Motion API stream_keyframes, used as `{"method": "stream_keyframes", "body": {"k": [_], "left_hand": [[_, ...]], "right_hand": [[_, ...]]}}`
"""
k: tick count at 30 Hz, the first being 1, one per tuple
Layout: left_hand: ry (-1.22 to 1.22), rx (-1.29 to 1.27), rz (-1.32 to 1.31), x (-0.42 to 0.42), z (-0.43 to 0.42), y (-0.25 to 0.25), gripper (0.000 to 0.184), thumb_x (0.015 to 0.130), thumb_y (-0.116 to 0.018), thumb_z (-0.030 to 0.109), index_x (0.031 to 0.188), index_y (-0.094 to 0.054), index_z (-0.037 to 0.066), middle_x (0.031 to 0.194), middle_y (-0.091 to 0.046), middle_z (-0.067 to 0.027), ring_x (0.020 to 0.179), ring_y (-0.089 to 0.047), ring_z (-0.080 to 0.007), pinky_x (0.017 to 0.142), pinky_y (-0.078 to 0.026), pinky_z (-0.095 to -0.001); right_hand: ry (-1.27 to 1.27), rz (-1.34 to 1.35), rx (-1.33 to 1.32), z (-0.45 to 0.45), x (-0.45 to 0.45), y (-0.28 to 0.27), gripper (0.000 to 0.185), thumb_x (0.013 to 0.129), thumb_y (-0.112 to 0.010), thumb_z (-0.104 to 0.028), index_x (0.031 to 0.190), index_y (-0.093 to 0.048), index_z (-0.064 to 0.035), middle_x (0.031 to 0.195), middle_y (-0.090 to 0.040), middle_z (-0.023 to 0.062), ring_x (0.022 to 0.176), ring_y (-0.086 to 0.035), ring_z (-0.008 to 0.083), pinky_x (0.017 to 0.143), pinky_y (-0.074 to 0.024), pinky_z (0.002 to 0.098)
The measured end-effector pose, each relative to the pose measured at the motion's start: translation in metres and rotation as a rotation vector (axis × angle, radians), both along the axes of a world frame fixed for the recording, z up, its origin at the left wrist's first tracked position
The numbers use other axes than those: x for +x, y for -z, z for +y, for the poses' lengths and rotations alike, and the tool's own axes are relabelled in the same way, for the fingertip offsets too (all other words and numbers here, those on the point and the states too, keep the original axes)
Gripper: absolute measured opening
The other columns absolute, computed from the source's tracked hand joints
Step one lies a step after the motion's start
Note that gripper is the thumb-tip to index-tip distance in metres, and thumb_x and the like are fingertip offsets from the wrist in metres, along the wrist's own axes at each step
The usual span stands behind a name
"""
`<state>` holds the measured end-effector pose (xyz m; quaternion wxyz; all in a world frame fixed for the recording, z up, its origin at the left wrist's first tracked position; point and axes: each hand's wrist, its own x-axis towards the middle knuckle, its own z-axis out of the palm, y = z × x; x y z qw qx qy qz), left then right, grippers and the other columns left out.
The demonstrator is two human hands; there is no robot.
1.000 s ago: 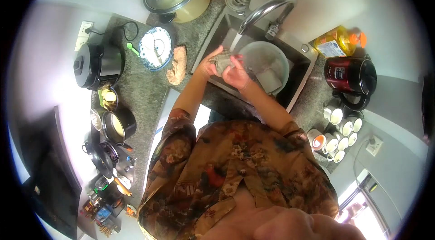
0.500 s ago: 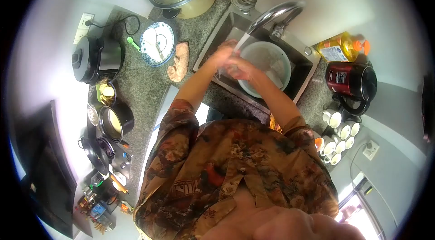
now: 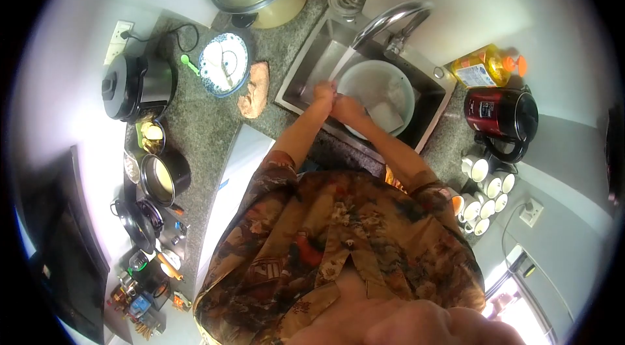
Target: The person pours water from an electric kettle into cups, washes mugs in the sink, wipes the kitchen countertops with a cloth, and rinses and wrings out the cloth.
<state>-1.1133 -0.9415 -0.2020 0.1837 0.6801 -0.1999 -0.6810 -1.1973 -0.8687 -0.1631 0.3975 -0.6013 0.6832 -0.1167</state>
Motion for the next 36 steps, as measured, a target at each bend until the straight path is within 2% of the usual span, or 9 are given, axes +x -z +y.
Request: {"method": "stream_keyframes", "body": {"k": [3,17,19,22,23,25,28,33,36], "left_hand": [[-0.255,0.318,0.261,0.012,0.002,0.014,0.018,0.087,-0.058,0.027,0.096,-0.063,0.012,0.084,-0.059,-0.0040,0.074,-0.056,-0.0152,0.066,-0.044,-0.0382],[0.152,-0.245,0.166,0.069,0.035,-0.052,0.026,0.091,-0.052,0.027,0.113,-0.055,0.013,0.101,-0.060,-0.0033,0.091,-0.057,-0.0166,0.081,-0.045,-0.0352],[0.165,-0.256,0.210,0.067,0.044,-0.074,0.027,0.092,-0.051,0.028,0.113,-0.055,0.012,0.102,-0.060,-0.0041,0.092,-0.057,-0.0172,0.081,-0.046,-0.0352],[0.175,-0.333,0.391,0.061,0.053,-0.113,0.036,0.093,-0.052,0.032,0.120,-0.051,0.009,0.109,-0.057,-0.0075,0.097,-0.056,-0.0198,0.084,-0.046,-0.0354],[0.133,-0.287,0.528,0.059,0.055,-0.127,0.041,0.093,-0.051,0.034,0.123,-0.048,0.007,0.113,-0.055,-0.0092,0.100,-0.055,-0.0209,0.085,-0.045,-0.0366],[0.095,-0.240,0.662,0.058,0.058,-0.135,0.046,0.093,-0.051,0.036,0.127,-0.045,0.006,0.118,-0.053,-0.0110,0.103,-0.054,-0.0221,0.086,-0.045,-0.0377],[0.076,-0.155,0.611,0.057,0.061,-0.137,0.050,0.093,-0.050,0.037,0.132,-0.040,0.006,0.123,-0.049,-0.0110,0.107,-0.052,-0.0218,0.088,-0.044,-0.0396],[0.354,-0.959,0.227,0.056,0.080,-0.151,0.048,0.091,-0.057,0.022,0.131,-0.040,0.003,0.127,-0.045,-0.0085,0.109,-0.049,-0.0173,0.095,-0.039,-0.0341],[0.461,-1.003,0.283,0.053,0.103,-0.175,0.050,0.085,-0.065,0.015,0.129,-0.044,0.002,0.129,-0.047,-0.0137,0.113,-0.048,-0.0170,0.095,-0.041,-0.0323]], "right_hand": [[-0.106,0.173,0.044,-0.011,-0.033,-0.039,0.047,0.081,-0.057,-0.045,0.103,-0.064,-0.0038,0.098,-0.066,0.0203,0.093,-0.063,0.0396,0.080,-0.0494,0.0467],[0.190,0.073,0.009,-0.071,-0.128,-0.165,0.067,0.080,-0.052,-0.064,0.095,-0.067,0.0002,0.098,-0.066,0.0225,0.094,-0.062,0.0377,0.082,-0.0468,0.0448],[0.453,-0.646,0.222,-0.053,-0.119,-0.151,0.066,0.084,-0.048,-0.062,0.100,-0.064,0.0006,0.094,-0.066,0.0210,0.090,-0.062,0.0375,0.081,-0.0465,0.0438],[0.350,-0.958,0.372,-0.026,-0.106,-0.128,0.060,0.091,-0.044,-0.055,0.102,-0.060,0.0016,0.094,-0.065,0.0212,0.090,-0.061,0.0354,0.080,-0.0460,0.0423],[0.346,-0.958,0.372,-0.017,-0.099,-0.121,0.060,0.091,-0.044,-0.055,0.102,-0.060,0.0016,0.094,-0.065,0.0212,0.090,-0.061,0.0354,0.080,-0.0460,0.0423],[-0.007,0.169,-0.301,-0.002,-0.079,-0.121,0.056,0.096,-0.039,-0.048,0.102,-0.061,0.0027,0.098,-0.065,0.0219,0.090,-0.062,0.0328,0.080,-0.0456,0.0396],[0.112,-0.320,-0.202,0.014,-0.068,-0.173,0.056,0.097,-0.039,-0.047,0.107,-0.061,0.0041,0.100,-0.064,0.0239,0.091,-0.062,0.0326,0.082,-0.0451,0.0392],[0.344,-0.406,-0.075,0.015,-0.071,-0.181,0.057,0.096,-0.042,-0.048,0.111,-0.060,0.0047,0.102,-0.063,0.0250,0.096,-0.061,0.0296,0.086,-0.0444,0.0380],[0.436,-0.571,0.050,0.024,-0.039,-0.190,0.056,0.095,-0.045,-0.048,0.113,-0.059,0.0036,0.108,-0.062,0.0213,0.099,-0.059,0.0269,0.087,-0.0452,0.0365]]}}
